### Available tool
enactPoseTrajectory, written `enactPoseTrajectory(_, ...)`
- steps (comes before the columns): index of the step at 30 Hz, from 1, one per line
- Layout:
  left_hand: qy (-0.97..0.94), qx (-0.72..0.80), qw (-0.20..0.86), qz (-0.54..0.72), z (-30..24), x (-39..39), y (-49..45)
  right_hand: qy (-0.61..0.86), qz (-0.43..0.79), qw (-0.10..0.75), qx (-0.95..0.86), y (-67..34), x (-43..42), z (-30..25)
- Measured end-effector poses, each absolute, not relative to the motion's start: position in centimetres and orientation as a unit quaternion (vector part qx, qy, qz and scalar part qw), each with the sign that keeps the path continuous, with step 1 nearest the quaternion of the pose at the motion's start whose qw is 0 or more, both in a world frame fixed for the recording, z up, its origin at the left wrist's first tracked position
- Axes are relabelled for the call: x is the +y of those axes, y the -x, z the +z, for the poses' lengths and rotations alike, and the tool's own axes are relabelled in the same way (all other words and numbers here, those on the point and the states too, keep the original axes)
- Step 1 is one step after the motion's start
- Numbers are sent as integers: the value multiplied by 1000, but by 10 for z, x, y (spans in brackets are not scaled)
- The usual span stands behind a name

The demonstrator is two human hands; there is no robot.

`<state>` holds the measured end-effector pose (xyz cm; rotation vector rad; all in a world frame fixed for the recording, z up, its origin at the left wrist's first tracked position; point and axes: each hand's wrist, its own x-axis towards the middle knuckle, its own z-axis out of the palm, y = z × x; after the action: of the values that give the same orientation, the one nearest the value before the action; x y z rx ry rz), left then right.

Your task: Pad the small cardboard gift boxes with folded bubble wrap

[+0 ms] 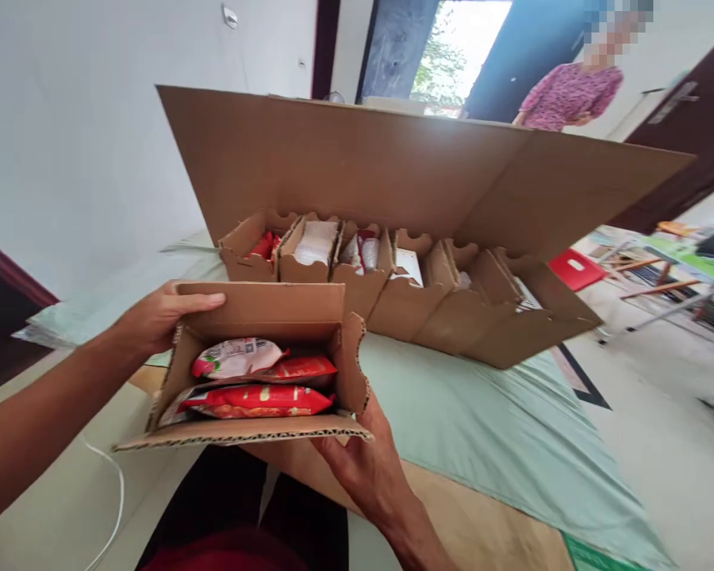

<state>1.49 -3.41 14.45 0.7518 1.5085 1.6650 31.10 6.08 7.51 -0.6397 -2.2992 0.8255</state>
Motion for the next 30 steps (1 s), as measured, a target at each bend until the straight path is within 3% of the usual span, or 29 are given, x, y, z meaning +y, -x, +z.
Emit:
enactPoseTrajectory(4,-352,530,474,608,120,52,-47,357,298,318,-826,-352,78,59)
enactPoseTrajectory(9,-442,557,404,575,116,104,-68,423,270,351,-791,-378,87,45)
enactPoseTrajectory(13,-385,570,321,651,100,71,-65,420,277,339,-795,-398,88,23)
enactPoseTrajectory(20,-258,530,365,721,20,-7,-96,413,295,322,-799,-407,92,-3)
enactPoseTrajectory(30,-179,476,358,783,5,5,-139,418,284,376,-777,-383,89,1)
